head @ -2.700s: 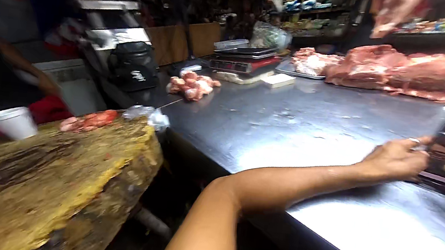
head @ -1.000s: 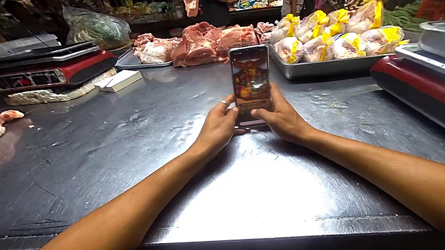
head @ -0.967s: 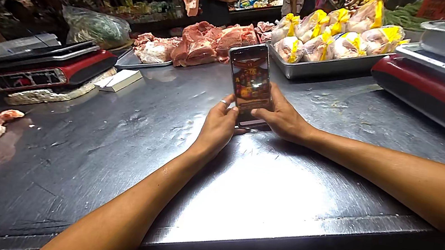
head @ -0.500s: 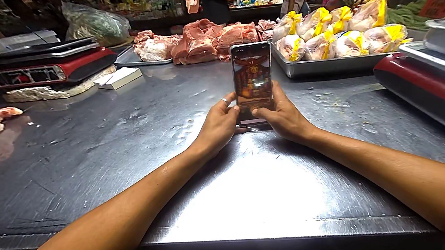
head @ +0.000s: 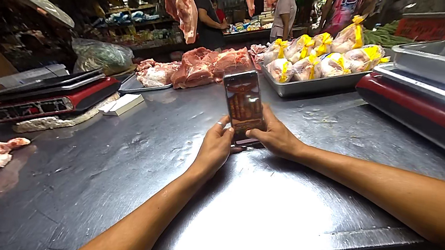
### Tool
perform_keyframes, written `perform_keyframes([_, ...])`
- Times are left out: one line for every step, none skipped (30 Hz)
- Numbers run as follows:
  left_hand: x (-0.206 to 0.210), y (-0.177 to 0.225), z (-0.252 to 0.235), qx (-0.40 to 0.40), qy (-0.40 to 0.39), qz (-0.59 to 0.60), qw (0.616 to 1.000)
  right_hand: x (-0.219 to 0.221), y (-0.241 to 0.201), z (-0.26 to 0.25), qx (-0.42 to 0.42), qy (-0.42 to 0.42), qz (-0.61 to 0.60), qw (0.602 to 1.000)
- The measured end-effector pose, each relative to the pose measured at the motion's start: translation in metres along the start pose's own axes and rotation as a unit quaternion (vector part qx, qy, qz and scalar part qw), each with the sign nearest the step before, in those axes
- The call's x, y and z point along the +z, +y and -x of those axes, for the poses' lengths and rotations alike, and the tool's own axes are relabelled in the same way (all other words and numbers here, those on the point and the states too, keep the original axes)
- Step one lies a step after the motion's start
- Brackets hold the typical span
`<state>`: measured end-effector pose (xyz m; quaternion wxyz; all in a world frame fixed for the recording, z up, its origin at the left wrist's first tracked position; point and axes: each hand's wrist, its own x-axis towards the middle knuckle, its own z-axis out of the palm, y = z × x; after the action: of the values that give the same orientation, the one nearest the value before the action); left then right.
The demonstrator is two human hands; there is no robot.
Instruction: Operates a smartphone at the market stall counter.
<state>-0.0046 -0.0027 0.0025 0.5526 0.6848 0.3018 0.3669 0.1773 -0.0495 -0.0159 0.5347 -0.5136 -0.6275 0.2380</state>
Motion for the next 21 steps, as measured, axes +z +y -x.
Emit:
perform_keyframes([-0.0003, -0.0006, -0.001, 0.0, -0.001, -0.002, 1.0, -0.0003, -0.0004, -0.0001, 0.001, -0.001, 0.001, 1.0])
perform_keyframes([-0.0004, -0.0007, -0.0016, -0.001, -0.001, -0.004, 1.0, -0.0004, -0.0008, -0.0001, 0.002, -0.002, 0.001, 1.0])
perform_keyframes([-0.0004, -0.001, -0.0022, -0.002, 0.001, -0.005, 1.0, -0.0006, -0.0009, 0.0, 0.002, -0.003, 0.001, 1.0])
perform_keyframes([-0.0003, -0.0013, -0.0026, -0.004, 0.002, -0.005, 1.0, -0.0007, -0.0009, -0.0001, 0.004, -0.004, 0.0, 1.0])
perform_keyframes([-0.0005, -0.0014, -0.0028, -0.005, 0.003, -0.004, 1.0, -0.0006, -0.0007, -0.0002, 0.005, -0.004, 0.0, 1.0])
perform_keyframes([-0.0006, -0.0012, -0.0025, -0.005, 0.003, -0.004, 1.0, -0.0006, -0.0005, -0.0003, 0.005, -0.004, 0.0, 1.0])
perform_keyframes([-0.0006, -0.001, -0.0021, -0.003, 0.002, -0.005, 1.0, -0.0004, -0.0007, -0.0002, 0.006, -0.004, 0.001, 1.0])
perform_keyframes([-0.0006, -0.001, -0.0018, -0.001, 0.002, -0.005, 1.0, -0.0001, -0.001, -0.0001, 0.006, -0.003, 0.0, 1.0])
perform_keyframes([-0.0006, -0.0012, -0.0016, 0.001, 0.002, -0.005, 1.0, 0.0, -0.0007, -0.0002, 0.006, -0.003, -0.002, 1.0])
perform_keyframes([-0.0005, -0.0014, -0.0014, 0.003, 0.003, -0.004, 1.0, 0.0, -0.0002, -0.0004, 0.006, -0.004, -0.004, 1.0])
perform_keyframes([-0.0006, -0.0015, -0.0013, 0.003, 0.003, -0.003, 1.0, 0.0, 0.0, -0.0005, 0.007, -0.004, -0.003, 1.0])
perform_keyframes([-0.0006, -0.0015, -0.0012, 0.001, 0.004, -0.003, 1.0, 0.0001, 0.0002, -0.0006, 0.008, -0.005, -0.002, 1.0])
perform_keyframes([-0.0004, -0.0016, -0.0012, 0.0, 0.006, -0.001, 1.0, 0.0003, 0.0007, -0.0007, 0.008, -0.005, -0.005, 1.0])
perform_keyframes([-0.0003, -0.0014, -0.0011, -0.002, 0.006, 0.001, 1.0, 0.0003, 0.0011, -0.0008, 0.008, -0.005, -0.01, 1.0])
perform_keyframes([-0.0002, -0.0017, -0.001, -0.003, 0.007, 0.004, 1.0, 0.0003, 0.0011, -0.0006, 0.009, -0.006, -0.015, 1.0])
perform_keyframes([-0.0001, -0.002, -0.0009, -0.002, 0.008, 0.005, 1.0, 0.0003, 0.0009, -0.0003, 0.01, -0.007, -0.018, 1.0])
perform_keyframes([-0.0002, -0.0022, -0.0008, -0.003, 0.008, 0.003, 1.0, 0.0006, 0.0008, 0.0, 0.01, -0.006, -0.018, 1.0])
perform_keyframes([-0.0003, -0.0021, -0.0006, -0.003, 0.009, 0.0, 1.0, 0.0009, 0.0006, 0.0004, 0.01, -0.003, -0.017, 1.0])
perform_keyframes([-0.0006, -0.0021, -0.0007, -0.004, 0.007, -0.002, 1.0, 0.001, 0.0002, 0.0011, 0.009, -0.002, -0.015, 1.0])
perform_keyframes([-0.0009, -0.0024, -0.0014, -0.004, 0.005, -0.002, 1.0, 0.0009, -0.0006, 0.0019, 0.009, -0.003, -0.014, 1.0])
perform_keyframes([-0.0015, -0.003, -0.0031, -0.005, 0.002, -0.001, 1.0, 0.0009, -0.0013, 0.0021, 0.009, -0.003, -0.013, 1.0])
